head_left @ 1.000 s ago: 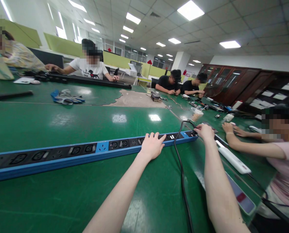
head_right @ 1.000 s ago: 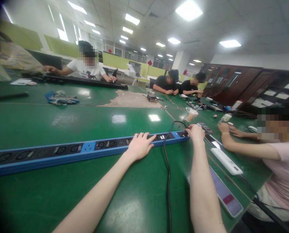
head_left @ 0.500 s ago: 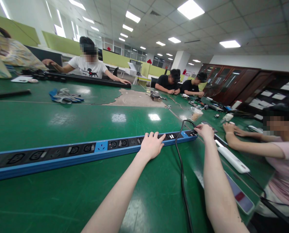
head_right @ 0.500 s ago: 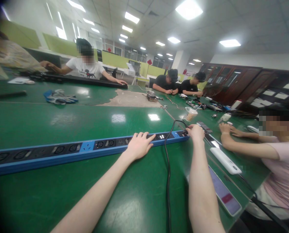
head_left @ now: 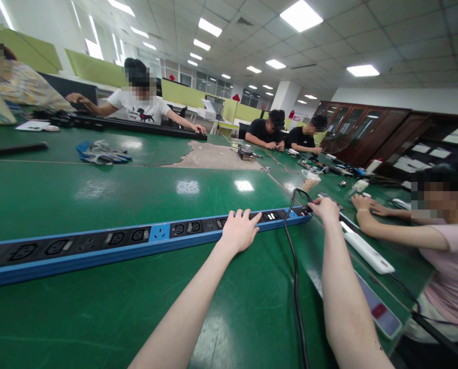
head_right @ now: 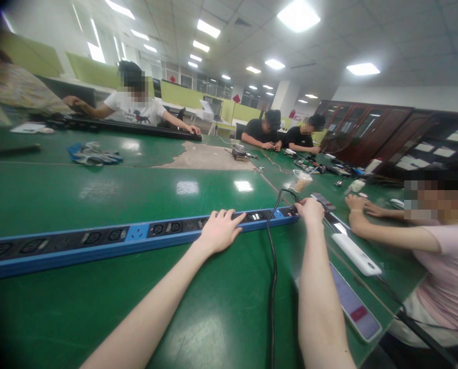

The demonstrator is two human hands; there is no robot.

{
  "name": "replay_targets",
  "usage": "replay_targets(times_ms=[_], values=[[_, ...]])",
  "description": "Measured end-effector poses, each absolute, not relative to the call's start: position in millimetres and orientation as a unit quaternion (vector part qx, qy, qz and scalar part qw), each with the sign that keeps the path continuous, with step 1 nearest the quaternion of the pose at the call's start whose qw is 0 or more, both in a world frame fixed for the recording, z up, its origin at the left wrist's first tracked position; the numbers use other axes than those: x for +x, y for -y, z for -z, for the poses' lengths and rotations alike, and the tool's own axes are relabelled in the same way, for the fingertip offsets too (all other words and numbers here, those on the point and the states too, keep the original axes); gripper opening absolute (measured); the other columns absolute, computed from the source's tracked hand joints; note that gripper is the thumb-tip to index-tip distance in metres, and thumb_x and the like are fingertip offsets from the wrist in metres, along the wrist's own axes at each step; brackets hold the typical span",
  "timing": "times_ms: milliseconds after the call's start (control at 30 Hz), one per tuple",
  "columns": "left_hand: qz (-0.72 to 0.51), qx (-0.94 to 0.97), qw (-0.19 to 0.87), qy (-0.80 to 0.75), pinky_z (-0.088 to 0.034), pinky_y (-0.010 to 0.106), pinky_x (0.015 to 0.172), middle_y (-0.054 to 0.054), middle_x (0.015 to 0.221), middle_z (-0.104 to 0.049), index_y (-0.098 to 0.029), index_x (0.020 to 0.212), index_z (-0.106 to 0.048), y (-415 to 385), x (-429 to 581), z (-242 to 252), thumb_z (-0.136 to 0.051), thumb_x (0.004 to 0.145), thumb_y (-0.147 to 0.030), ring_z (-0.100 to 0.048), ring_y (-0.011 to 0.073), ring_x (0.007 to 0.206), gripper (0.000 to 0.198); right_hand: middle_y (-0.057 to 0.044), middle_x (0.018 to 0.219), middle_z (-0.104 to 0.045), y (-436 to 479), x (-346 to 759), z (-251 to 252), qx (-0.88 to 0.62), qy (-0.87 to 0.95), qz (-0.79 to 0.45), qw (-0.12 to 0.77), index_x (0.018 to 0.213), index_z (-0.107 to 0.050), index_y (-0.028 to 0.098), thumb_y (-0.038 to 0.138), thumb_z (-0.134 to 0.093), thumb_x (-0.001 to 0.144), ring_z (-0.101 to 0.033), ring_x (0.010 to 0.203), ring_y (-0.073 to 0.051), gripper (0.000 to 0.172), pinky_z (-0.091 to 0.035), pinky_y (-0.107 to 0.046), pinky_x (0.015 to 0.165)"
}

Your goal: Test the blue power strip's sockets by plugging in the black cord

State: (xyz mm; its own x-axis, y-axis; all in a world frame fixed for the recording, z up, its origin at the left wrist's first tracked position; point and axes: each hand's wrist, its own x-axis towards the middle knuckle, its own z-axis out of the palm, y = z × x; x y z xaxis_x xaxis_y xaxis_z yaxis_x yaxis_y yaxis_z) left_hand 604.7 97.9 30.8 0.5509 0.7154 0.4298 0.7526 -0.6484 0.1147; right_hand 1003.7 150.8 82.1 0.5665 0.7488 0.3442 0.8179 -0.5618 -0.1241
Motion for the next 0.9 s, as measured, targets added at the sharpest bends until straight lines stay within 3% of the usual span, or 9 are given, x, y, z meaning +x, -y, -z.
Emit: replay_targets(times_ms=[233, 400, 700, 900], values=[[0.233, -0.879, 0.044, 0.414, -0.039, 0.051, 0.104, 0.013, 0.143, -0.056, -0.035, 0.153, -0.044, -99, 605, -29, -0.04, 0.103, -0.049, -0.053, 0.0323, 0.124, 0.052, -0.02, 0.102, -0.075, -155, 999, -83, -0.884, 0.428, 0.123, 0.142, 0.096, -0.083, 0.019, 0.05, -0.075, 0.074, -0.072, 0.098, -0.035, 0.039, -0.055, -0.045, 0.087], [0.234, -0.879, 0.046, 0.412, -0.039, 0.051, 0.103, 0.013, 0.143, -0.056, -0.034, 0.153, -0.044, -100, 605, -28, -0.039, 0.104, -0.049, -0.054, 0.0323, 0.123, 0.052, -0.018, 0.095, -0.075, -159, 998, -86, -0.882, 0.441, 0.116, 0.118, 0.091, -0.082, 0.018, 0.047, -0.075, 0.074, -0.071, 0.097, -0.034, 0.034, -0.056, -0.045, 0.087], [0.231, -0.88, 0.043, 0.414, -0.038, 0.051, 0.104, 0.013, 0.143, -0.056, -0.035, 0.153, -0.044, -99, 604, -29, -0.039, 0.104, -0.049, -0.053, 0.0321, 0.123, 0.052, -0.016, 0.109, -0.075, -155, 990, -92, -0.879, 0.452, 0.106, 0.112, 0.103, -0.082, 0.026, 0.049, -0.078, 0.074, -0.071, 0.102, -0.034, 0.037, -0.055, -0.046, 0.088], [0.235, -0.878, 0.048, 0.414, -0.039, 0.05, 0.103, 0.012, 0.141, -0.057, -0.035, 0.153, -0.044, -99, 605, -28, -0.039, 0.104, -0.05, -0.054, 0.0314, 0.122, 0.052, -0.017, 0.105, -0.075, -157, 992, -91, -0.864, 0.487, 0.115, 0.06, 0.102, -0.082, 0.024, 0.045, -0.073, 0.082, -0.071, 0.102, -0.032, 0.03, -0.054, -0.043, 0.088]])
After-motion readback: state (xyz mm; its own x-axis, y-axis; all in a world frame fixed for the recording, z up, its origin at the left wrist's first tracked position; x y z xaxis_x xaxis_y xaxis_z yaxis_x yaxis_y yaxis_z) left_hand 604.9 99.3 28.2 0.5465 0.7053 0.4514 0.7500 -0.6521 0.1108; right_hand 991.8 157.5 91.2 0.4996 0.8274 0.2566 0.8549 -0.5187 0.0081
